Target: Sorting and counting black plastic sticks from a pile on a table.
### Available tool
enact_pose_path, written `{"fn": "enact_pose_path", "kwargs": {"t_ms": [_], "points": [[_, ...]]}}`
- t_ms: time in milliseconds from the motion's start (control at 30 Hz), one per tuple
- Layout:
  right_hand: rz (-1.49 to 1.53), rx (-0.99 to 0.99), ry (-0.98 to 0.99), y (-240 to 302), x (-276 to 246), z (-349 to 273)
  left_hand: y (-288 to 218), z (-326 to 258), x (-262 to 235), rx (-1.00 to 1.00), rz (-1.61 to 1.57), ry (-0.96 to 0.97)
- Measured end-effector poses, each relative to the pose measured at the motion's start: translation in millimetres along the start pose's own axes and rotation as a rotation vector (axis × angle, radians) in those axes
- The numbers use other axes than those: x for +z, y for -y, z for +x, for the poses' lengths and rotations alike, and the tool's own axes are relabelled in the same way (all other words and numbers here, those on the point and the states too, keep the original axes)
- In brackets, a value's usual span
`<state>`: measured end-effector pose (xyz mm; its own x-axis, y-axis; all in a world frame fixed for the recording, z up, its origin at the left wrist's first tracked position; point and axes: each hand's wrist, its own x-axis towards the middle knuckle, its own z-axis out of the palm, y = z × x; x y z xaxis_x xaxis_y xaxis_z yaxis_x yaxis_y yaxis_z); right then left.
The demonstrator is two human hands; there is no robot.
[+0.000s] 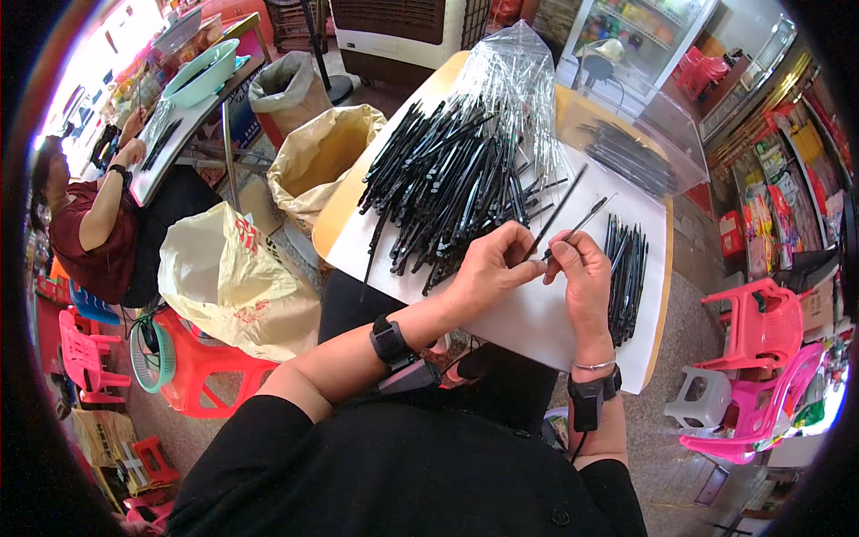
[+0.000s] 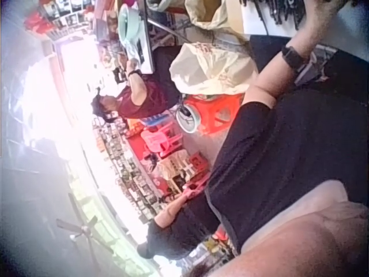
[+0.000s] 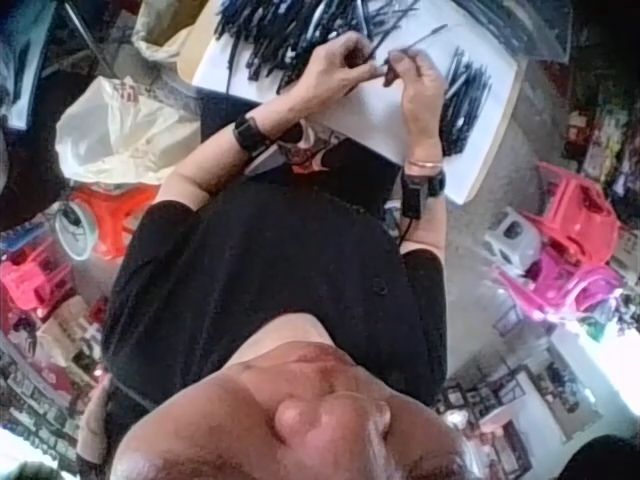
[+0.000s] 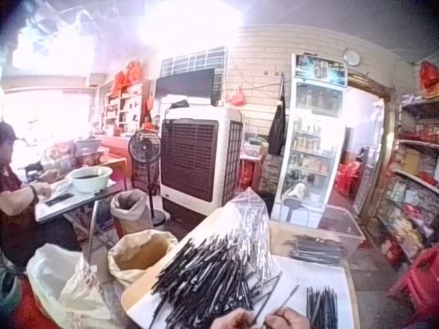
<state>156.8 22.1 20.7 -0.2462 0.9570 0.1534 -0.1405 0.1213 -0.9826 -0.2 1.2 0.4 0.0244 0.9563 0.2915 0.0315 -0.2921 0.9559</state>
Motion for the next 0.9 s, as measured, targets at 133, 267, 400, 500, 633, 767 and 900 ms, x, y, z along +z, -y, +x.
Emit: {"fn": "enact_pose_path", "kwargs": {"t_ms": [133,267,400,500,633,767,900], "points": [[-0.006,0.0,-0.005,-0.4,1.5,-1.1,-8.6,-2.2,0.1,-0.053,0.051,0.035],[-0.003,-0.022,-0.015,0.8,2.4,-1.0,0.6,-3.2,3.7,0.112,0.121,-0.104],[-0.003,-0.019,-0.01,1.3,1.1,-1.5,-3.9,-3.9,0.5,-0.105,0.094,-0.018],[-0.001,-0.004,-0.009,3.2,1.6,-2.3,-14.7,-4.1,1.3,-0.143,0.059,-0.008],[0.009,-0.003,-0.002,2.3,1.7,-2.2,0.3,-2.8,0.2,0.048,0.118,0.026],[-0.011,-0.026,0.017,1.9,2.1,-1.8,1.4,-3.4,0.3,-0.01,-0.023,0.021],[-0.056,-0.031,0.023,4.5,2.9,-2.6,0.7,-2.8,-1.5,-0.066,-0.022,0.041]]}}
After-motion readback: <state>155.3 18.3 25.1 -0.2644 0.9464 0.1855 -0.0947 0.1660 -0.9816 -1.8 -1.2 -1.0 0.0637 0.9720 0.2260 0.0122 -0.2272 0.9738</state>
